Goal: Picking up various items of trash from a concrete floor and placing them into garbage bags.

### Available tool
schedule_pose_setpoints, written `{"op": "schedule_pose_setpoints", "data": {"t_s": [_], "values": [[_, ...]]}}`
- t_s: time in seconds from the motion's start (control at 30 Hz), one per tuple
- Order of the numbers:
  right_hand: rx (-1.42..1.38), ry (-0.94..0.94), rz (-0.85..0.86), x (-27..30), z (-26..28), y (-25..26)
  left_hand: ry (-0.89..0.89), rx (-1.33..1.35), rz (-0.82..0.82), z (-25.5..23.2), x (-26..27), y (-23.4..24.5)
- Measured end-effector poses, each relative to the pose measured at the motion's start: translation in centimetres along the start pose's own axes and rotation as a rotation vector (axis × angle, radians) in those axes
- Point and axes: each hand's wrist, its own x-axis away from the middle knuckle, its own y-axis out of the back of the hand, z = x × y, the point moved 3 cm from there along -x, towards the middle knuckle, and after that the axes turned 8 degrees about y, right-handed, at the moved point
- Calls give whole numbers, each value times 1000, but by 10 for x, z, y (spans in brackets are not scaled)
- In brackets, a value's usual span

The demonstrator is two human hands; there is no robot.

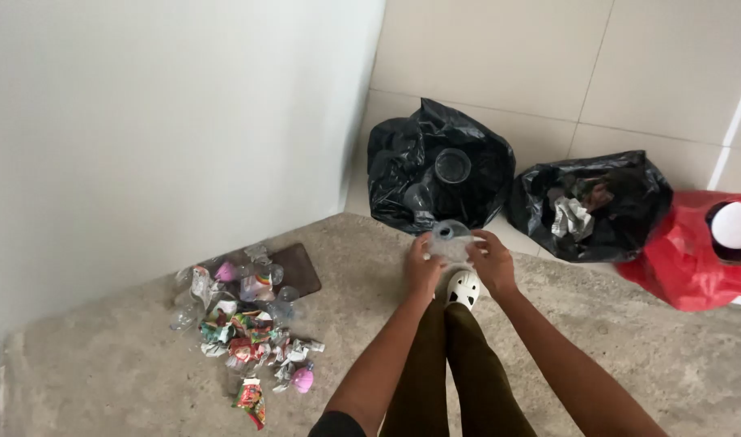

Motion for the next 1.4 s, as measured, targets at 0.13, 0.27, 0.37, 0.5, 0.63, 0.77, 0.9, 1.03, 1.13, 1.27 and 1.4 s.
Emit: {"op": "schedule_pose_setpoints", "data": {"t_s": [0.13, 0.27, 0.37, 0.5, 0.63, 0.77, 0.9, 1.03, 1.13, 1.27, 1.4], "values": [[-169, -83, -25, -32, -19, -10, -85, -16, 2, -5, -36, 4], [123, 17, -118, -72, -59, -16, -4, -87, -30, -23, -62, 1], [356, 169, -145, -94, -83, -19, 42, -144, -46, -27, -81, -3], [576, 137, -35, -104, -70, -22, 9, -190, -44, -9, -121, -6], [722, 246, 16, -123, -104, -28, 60, -194, -68, -5, -142, -7], [832, 210, 90, -135, -110, -35, -40, -155, -6, -17, -151, -9], [982, 243, 189, -146, -117, -45, -302, -408, -26, 9, -172, -5], [1088, 303, 190, -159, -137, -54, -98, -428, -9, 3, -171, -13], [1280, 416, 153, -168, -155, -59, -50, -369, 43, 16, -178, -12], [1485, 372, 284, -176, -165, -59, -108, -366, 51, 13, -183, -10], [1692, 192, 563, -174, -166, -56, -206, -494, -30, 1, -190, -2]]}}
